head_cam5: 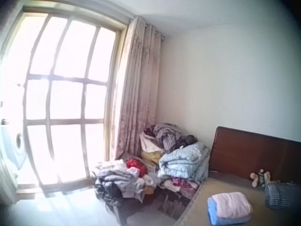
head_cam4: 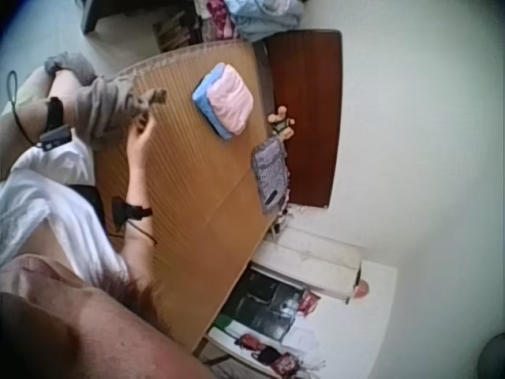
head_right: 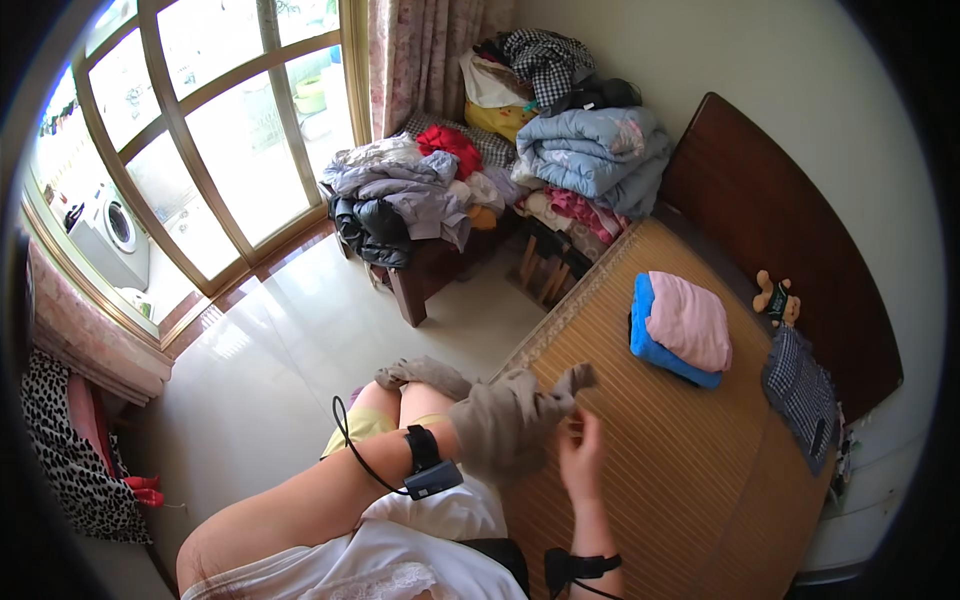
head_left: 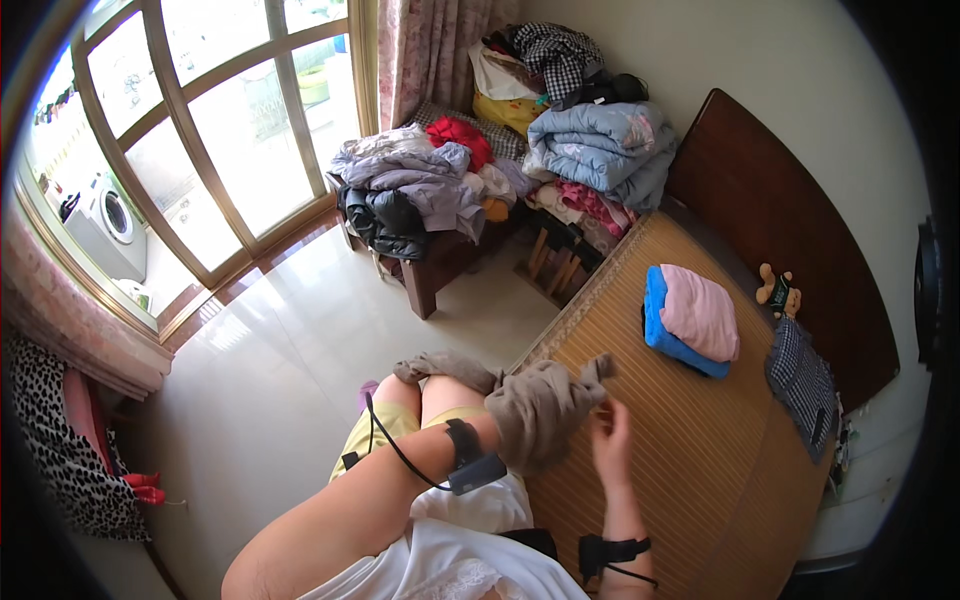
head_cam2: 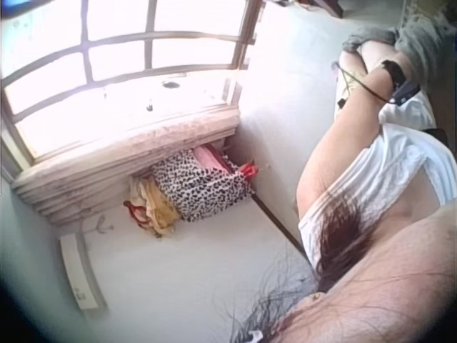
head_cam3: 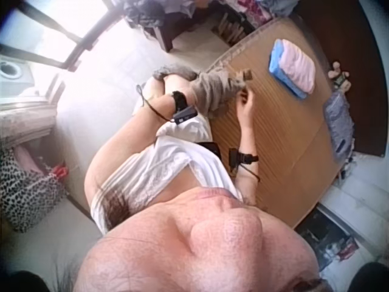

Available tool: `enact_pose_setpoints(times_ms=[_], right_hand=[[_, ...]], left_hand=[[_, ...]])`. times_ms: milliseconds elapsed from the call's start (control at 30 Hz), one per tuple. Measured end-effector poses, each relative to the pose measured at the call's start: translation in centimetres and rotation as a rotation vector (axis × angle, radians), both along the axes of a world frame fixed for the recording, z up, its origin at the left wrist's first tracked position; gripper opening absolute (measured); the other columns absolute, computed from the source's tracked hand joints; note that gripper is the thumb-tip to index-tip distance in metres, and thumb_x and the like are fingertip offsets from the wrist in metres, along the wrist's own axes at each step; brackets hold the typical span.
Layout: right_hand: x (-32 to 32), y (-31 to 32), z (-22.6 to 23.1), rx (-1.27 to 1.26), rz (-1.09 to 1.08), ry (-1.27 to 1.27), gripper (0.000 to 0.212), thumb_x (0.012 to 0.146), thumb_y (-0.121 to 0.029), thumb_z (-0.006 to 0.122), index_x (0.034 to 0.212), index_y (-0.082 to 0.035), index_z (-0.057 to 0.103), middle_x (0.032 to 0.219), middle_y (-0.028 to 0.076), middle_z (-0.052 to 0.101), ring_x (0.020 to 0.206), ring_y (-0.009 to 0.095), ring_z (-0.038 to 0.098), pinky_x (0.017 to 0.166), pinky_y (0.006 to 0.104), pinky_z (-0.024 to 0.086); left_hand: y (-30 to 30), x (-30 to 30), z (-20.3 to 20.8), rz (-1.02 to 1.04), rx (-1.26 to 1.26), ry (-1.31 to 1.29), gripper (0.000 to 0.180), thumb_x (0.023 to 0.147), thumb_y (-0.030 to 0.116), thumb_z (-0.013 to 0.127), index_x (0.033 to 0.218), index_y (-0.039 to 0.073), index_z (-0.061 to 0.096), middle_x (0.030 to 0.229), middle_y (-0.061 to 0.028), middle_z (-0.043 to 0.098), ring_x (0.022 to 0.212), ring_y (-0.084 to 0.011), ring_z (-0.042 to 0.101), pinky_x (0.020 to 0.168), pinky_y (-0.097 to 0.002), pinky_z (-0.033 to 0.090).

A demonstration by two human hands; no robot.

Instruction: Folding a shirt and a jacket on a bed.

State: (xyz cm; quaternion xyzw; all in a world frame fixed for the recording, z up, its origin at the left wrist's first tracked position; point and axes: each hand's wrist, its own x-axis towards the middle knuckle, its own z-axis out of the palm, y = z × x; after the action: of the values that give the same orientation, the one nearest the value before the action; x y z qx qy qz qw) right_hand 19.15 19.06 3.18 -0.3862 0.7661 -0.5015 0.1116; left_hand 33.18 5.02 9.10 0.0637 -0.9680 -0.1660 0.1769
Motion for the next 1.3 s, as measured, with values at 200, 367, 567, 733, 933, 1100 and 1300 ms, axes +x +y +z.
enact_pose_setpoints(times_ms=[200, 367, 567, 733, 933, 1100, 1300], right_hand=[[0.3, 0.3, -4.9, -0.254, 0.03, -0.693, 0.016, 0.084, -0.003, 0.045, 0.099, -0.007, 0.05, 0.097, 0.005, 0.056, 0.088, 0.014, 0.053, 0.072, 0.0255, 0.042], [0.8, 0.8, -2.4, -0.386, 0.126, -1.038, 0.016, 0.087, -0.015, 0.047, 0.101, -0.007, 0.049, 0.097, 0.0, 0.055, 0.087, 0.011, 0.052, 0.075, 0.023, 0.04], [2.2, 0.0, -0.4, -0.017, 0.05, -0.721, 0.034, 0.084, -0.019, 0.053, 0.111, 0.0, 0.045, 0.101, 0.001, 0.051, 0.086, 0.009, 0.048, 0.077, 0.0228, 0.038], [3.2, -1.9, 1.2, -0.1, 0.357, -0.652, 0.024, 0.08, -0.016, 0.059, 0.098, -0.001, 0.052, 0.083, -0.001, 0.053, 0.075, 0.005, 0.046, 0.067, 0.0195, 0.038], [3.0, -1.0, 0.2, 0.053, 0.417, -0.588, 0.022, 0.078, -0.019, 0.062, 0.09, -0.002, 0.055, 0.076, -0.003, 0.052, 0.069, 0.005, 0.043, 0.061, 0.0196, 0.038], [4.4, -0.9, 1.8, 0.053, 0.445, -0.687, 0.02, 0.081, -0.019, 0.059, 0.09, -0.001, 0.055, 0.074, -0.004, 0.049, 0.067, 0.004, 0.042, 0.061, 0.0191, 0.037], [4.2, -0.2, 1.5, 0.12, 0.549, -0.696, 0.021, 0.086, -0.019, 0.054, 0.095, 0.0, 0.055, 0.081, -0.002, 0.055, 0.074, 0.004, 0.048, 0.068, 0.0186, 0.041]], left_hand=[[1.0, -1.1, -4.4, 0.053, -0.169, 0.08, 0.042, 0.076, 0.025, 0.048, 0.114, 0.005, 0.043, 0.102, -0.0117, 0.05, 0.096, -0.0251, 0.05, 0.077, -0.0366, 0.042], [-0.3, 0.3, 0.0, 0.053, -0.011, 0.072, 0.044, 0.075, 0.027, 0.051, 0.113, 0.005, 0.043, 0.1, -0.0119, 0.05, 0.093, -0.0271, 0.05, 0.076, -0.037, 0.042], [-0.5, -0.2, 0.2, 0.02, 0.056, 0.039, 0.046, 0.074, 0.027, 0.052, 0.113, 0.004, 0.043, 0.099, -0.0121, 0.05, 0.092, -0.0276, 0.051, 0.075, -0.0371, 0.043], [-0.5, 1.1, 0.5, 0.063, 0.075, 0.015, 0.047, 0.074, 0.027, 0.053, 0.113, 0.004, 0.043, 0.098, -0.0122, 0.051, 0.091, -0.028, 0.051, 0.075, -0.0373, 0.043], [-0.2, 1.4, 0.0, 0.074, 0.095, 0.004, 0.048, 0.073, 0.027, 0.054, 0.114, 0.003, 0.042, 0.097, -0.0123, 0.051, 0.089, -0.0285, 0.051, 0.074, -0.0374, 0.043], [-0.3, 1.3, 0.1, 0.091, 0.107, 0.002, 0.05, 0.073, 0.027, 0.054, 0.114, 0.002, 0.042, 0.096, -0.0125, 0.051, 0.088, -0.0289, 0.051, 0.074, -0.0376, 0.043], [-0.5, 0.3, 0.6, 0.115, 0.126, 0.017, 0.051, 0.072, 0.027, 0.055, 0.114, 0.002, 0.042, 0.095, -0.0126, 0.051, 0.087, -0.0294, 0.051, 0.073, -0.0377, 0.043]])
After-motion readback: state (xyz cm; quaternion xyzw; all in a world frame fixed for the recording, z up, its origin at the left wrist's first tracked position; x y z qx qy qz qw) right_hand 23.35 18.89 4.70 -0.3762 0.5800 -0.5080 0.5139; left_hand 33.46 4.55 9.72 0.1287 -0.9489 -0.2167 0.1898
